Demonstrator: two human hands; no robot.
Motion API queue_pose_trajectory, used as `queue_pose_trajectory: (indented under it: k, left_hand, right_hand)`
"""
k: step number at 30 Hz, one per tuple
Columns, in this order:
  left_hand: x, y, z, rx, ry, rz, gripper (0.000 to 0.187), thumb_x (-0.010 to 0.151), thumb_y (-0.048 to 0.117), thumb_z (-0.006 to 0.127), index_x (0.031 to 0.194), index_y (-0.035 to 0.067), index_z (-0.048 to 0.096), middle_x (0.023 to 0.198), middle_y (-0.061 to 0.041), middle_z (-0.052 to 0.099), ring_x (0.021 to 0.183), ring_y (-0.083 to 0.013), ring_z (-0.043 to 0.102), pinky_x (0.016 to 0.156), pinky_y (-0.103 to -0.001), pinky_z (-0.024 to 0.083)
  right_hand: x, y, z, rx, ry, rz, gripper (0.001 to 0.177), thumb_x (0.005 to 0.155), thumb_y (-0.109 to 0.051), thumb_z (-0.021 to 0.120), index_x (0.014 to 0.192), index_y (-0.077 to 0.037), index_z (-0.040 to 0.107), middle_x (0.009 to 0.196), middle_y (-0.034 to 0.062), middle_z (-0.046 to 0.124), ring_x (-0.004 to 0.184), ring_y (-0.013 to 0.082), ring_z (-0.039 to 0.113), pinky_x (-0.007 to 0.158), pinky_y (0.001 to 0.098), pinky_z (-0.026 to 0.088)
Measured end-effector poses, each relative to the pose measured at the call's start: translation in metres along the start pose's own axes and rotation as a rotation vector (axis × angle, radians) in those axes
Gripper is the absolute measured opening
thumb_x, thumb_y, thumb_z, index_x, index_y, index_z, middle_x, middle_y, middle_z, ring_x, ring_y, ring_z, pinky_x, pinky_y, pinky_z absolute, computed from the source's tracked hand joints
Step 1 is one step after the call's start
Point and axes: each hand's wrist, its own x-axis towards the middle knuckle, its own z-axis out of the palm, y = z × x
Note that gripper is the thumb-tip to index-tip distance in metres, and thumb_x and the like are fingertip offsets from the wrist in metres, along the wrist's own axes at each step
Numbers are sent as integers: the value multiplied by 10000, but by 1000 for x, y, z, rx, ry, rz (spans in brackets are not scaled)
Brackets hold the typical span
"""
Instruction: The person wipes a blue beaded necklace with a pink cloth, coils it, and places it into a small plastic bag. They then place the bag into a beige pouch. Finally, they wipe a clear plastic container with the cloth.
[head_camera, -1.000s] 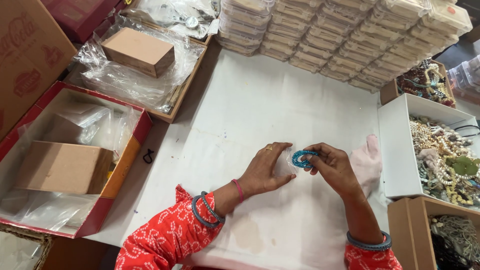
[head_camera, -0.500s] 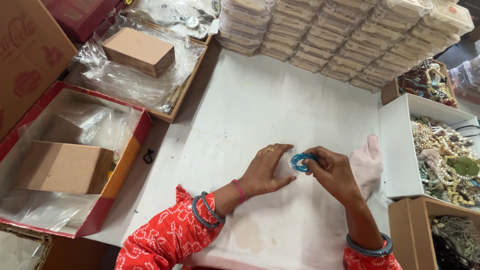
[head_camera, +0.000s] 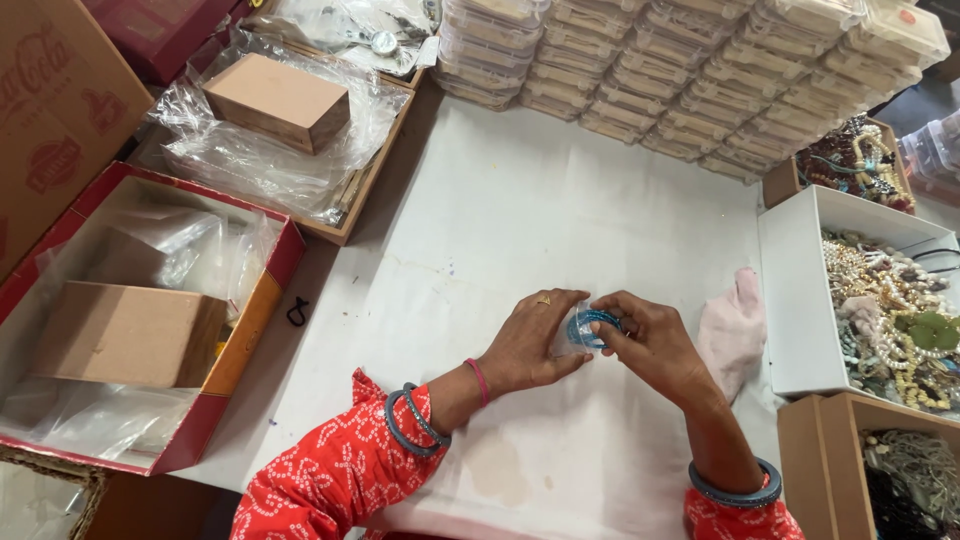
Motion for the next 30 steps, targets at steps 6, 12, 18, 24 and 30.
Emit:
queue_pose_trajectory:
  k: [6,12,18,24,30]
  left_hand:
    - [1,0,0,4,4,-1,698,847,333,764,1417,46,480,1212,-173,632,1183,-365,593,1087,-489,411]
    - [1,-2,2,16,9,-35,698,839,325,763,1413,47,480,1180,-168,636,1154,-361,601,1070,-481,425]
    - [1,-1,1,35,22,-11,699,855,316,759,1429,41,469,1202,-172,626,1162,-365,596,1068,-486,421]
    - [2,-2,3,45,54,-20,713,891,320,749,1472,44,440,1221,-172,616,1142,-349,607,993,-466,473]
    - [8,7,-2,-149,50,-79,981,782,287,801,1590,90,281,1328,-196,561,1240,-330,574,999,-425,518]
  right_hand:
    - [-4,-11,0,-98,49,13,332,907,-167,733,1214,-44,698,796,117,735,675,148,675,607,303,553]
    - [-5,0,3,41,77,-107,349,899,-136,721,1235,-52,681,982,56,771,847,95,719,682,242,609]
    - [-6,14,12,76,159,-178,274,928,-118,716,1190,-39,722,1069,40,794,931,85,723,674,247,573]
    - [-9,20,31,112,216,-187,469,817,-122,774,1255,-40,628,1064,29,747,947,73,692,650,228,556]
    - [-5,52,36,290,397,-177,230,959,-90,709,1186,-61,732,989,29,784,900,83,727,707,208,571]
